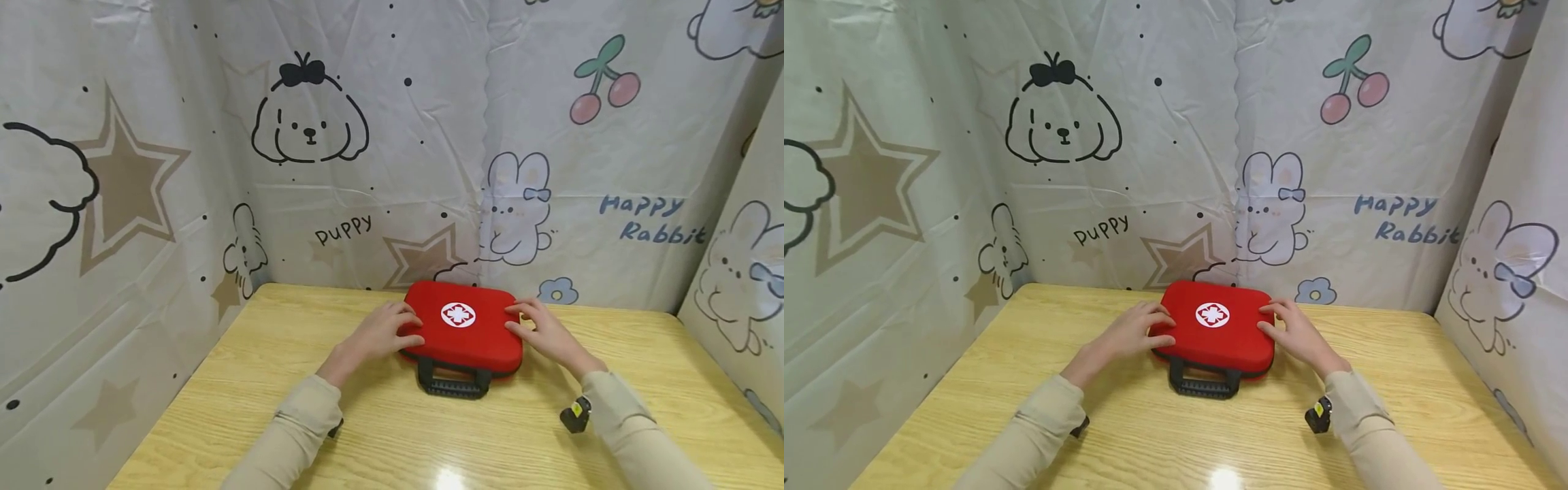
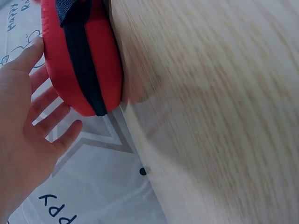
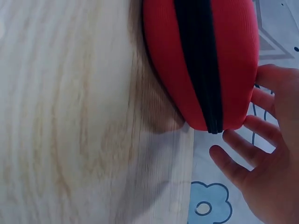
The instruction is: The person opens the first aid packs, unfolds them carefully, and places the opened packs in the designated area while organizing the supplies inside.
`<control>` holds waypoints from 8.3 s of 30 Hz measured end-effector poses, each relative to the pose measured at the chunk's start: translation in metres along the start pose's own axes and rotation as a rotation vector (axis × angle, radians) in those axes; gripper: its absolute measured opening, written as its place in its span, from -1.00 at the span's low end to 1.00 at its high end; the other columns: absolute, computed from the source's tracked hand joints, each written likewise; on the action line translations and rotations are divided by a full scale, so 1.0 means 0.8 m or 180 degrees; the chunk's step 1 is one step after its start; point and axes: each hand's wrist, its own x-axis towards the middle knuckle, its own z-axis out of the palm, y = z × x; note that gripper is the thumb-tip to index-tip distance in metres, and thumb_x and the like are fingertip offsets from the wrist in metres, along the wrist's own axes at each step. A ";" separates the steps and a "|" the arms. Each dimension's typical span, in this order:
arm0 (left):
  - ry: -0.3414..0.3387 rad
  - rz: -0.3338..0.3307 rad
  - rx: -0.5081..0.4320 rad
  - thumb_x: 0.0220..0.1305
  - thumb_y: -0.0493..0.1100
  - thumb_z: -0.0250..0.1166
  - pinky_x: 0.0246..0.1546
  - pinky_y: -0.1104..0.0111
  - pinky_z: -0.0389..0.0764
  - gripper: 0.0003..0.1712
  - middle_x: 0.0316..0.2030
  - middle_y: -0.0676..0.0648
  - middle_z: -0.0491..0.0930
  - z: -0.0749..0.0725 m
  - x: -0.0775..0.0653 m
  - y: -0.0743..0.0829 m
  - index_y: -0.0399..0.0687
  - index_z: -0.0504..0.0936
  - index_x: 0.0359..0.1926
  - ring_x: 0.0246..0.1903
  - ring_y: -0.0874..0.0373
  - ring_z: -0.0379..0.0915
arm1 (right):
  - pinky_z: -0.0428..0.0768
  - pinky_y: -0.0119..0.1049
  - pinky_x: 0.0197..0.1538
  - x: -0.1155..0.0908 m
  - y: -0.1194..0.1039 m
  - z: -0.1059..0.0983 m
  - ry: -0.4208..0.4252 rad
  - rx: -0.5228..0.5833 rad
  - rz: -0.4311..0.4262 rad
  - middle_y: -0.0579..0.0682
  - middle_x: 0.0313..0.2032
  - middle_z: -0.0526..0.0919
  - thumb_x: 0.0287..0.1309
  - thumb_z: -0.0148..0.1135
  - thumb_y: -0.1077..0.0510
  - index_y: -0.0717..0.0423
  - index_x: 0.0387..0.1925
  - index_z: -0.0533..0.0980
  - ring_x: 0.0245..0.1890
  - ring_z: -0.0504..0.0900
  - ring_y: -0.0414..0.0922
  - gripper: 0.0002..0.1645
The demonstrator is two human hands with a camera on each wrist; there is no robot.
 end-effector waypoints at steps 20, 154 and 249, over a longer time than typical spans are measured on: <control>0.0080 0.0016 -0.0168 0.33 -0.06 0.32 0.27 0.12 0.42 -0.71 0.11 -0.04 0.60 -0.016 -0.003 -0.023 0.02 0.73 0.02 0.17 0.00 0.48 | 0.52 -0.19 -0.07 -0.015 -0.034 0.009 0.0088 -0.0133 0.0139 0.04 -0.13 0.41 0.21 0.37 -0.04 0.14 0.02 0.61 -0.07 0.58 0.01 -0.56; -0.0137 -0.0011 0.0271 0.37 0.42 -0.02 0.33 0.07 0.23 -0.41 0.32 0.13 0.37 0.038 0.036 0.065 0.31 0.49 0.24 0.35 0.13 0.22 | 0.60 -0.32 -0.19 -0.045 0.006 0.026 -0.0295 0.0174 -0.0036 -0.18 -0.35 0.71 0.11 0.44 0.18 -0.01 -0.28 0.68 -0.32 0.58 -0.40 -0.89; 0.0214 -0.0951 0.0477 0.35 0.45 -0.01 0.32 0.01 0.25 -0.39 0.23 0.10 0.46 0.050 0.036 0.110 0.28 0.52 0.20 0.28 0.09 0.29 | 0.63 -0.38 -0.39 -0.054 -0.032 0.044 -0.0927 0.0996 -0.0498 0.08 -0.29 0.65 0.22 0.32 0.27 0.17 -0.19 0.71 -0.49 0.64 -0.14 -0.85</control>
